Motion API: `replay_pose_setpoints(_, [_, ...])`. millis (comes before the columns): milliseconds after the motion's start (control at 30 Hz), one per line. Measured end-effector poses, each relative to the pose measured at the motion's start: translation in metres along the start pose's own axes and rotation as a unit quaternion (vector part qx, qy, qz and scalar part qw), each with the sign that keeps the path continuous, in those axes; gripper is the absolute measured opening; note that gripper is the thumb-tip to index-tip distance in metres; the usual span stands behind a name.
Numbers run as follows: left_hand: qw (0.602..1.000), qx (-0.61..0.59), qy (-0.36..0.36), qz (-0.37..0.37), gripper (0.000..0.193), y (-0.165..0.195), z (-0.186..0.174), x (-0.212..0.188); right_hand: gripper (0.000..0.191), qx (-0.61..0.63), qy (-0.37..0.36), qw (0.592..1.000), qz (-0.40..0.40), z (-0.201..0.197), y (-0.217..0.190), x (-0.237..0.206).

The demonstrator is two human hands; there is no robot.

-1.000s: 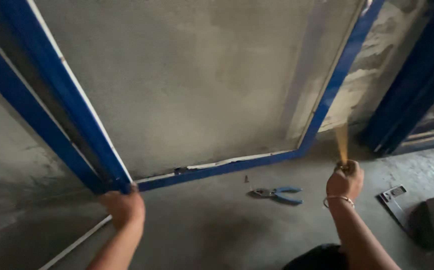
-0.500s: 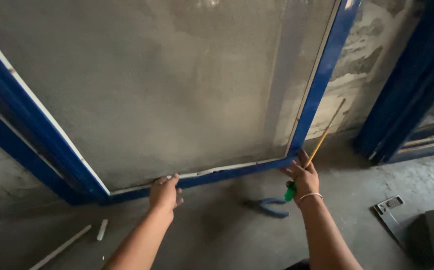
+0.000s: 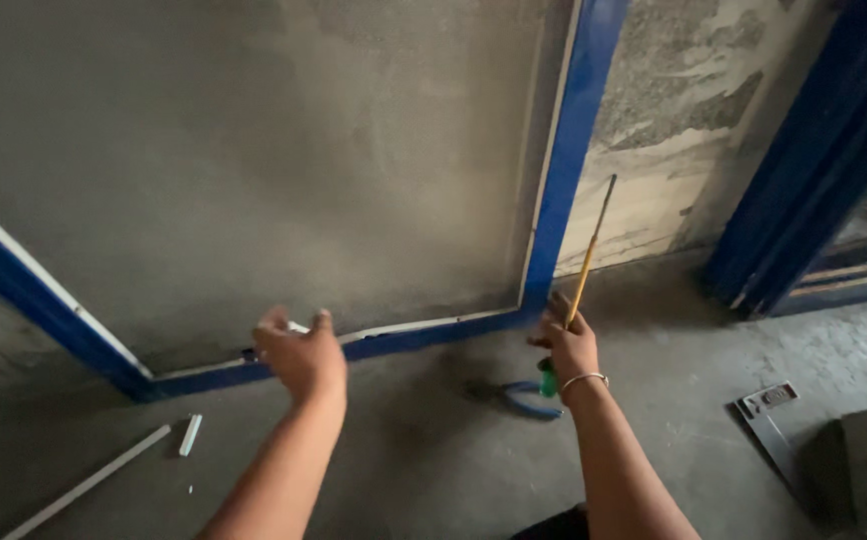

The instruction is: The person removes a white spline from the groove of a blue-framed window screen using a screwdriver and pliers. They work along the bottom and side edges, prying and pulling out the old spline in sections.

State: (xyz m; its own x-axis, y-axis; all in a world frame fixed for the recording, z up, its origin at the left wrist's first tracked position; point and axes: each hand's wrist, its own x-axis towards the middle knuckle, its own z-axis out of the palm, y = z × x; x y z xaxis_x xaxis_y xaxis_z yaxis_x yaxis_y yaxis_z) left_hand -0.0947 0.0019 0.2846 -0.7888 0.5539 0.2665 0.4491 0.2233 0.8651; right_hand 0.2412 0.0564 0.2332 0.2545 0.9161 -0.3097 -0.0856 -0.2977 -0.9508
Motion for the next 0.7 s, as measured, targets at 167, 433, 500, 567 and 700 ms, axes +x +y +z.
replay_pose_setpoints(167, [0.933,-0.098,-0.157,-0.310,0.036,-0.048,-0.006,0.024,0.052,0.007,0.009,1.000,0.008,0.013,0.002,-0.004])
replay_pose_setpoints(433, [0.974,0.171,-0.145,-0.040,0.029,-0.045,0.005,0.008,0.053,-0.025,0.001,1.000,0.017,0.018,-0.007,-0.014])
replay_pose_setpoints(500, [0.973,0.165,-0.156,-0.045,0.029,-0.036,-0.001,0.006,0.054,-0.042,0.012,0.999,0.009,0.020,-0.007,-0.015])
replay_pose_setpoints(567, [0.975,0.152,-0.158,-0.035,0.028,-0.028,-0.007,0.007,0.056,-0.043,0.009,0.999,0.003,0.021,-0.004,-0.014])
replay_pose_setpoints(700, [0.983,0.104,-0.148,-0.012,0.028,-0.024,-0.010,0.012,0.060,-0.040,0.020,0.999,-0.005,0.020,0.003,-0.008])
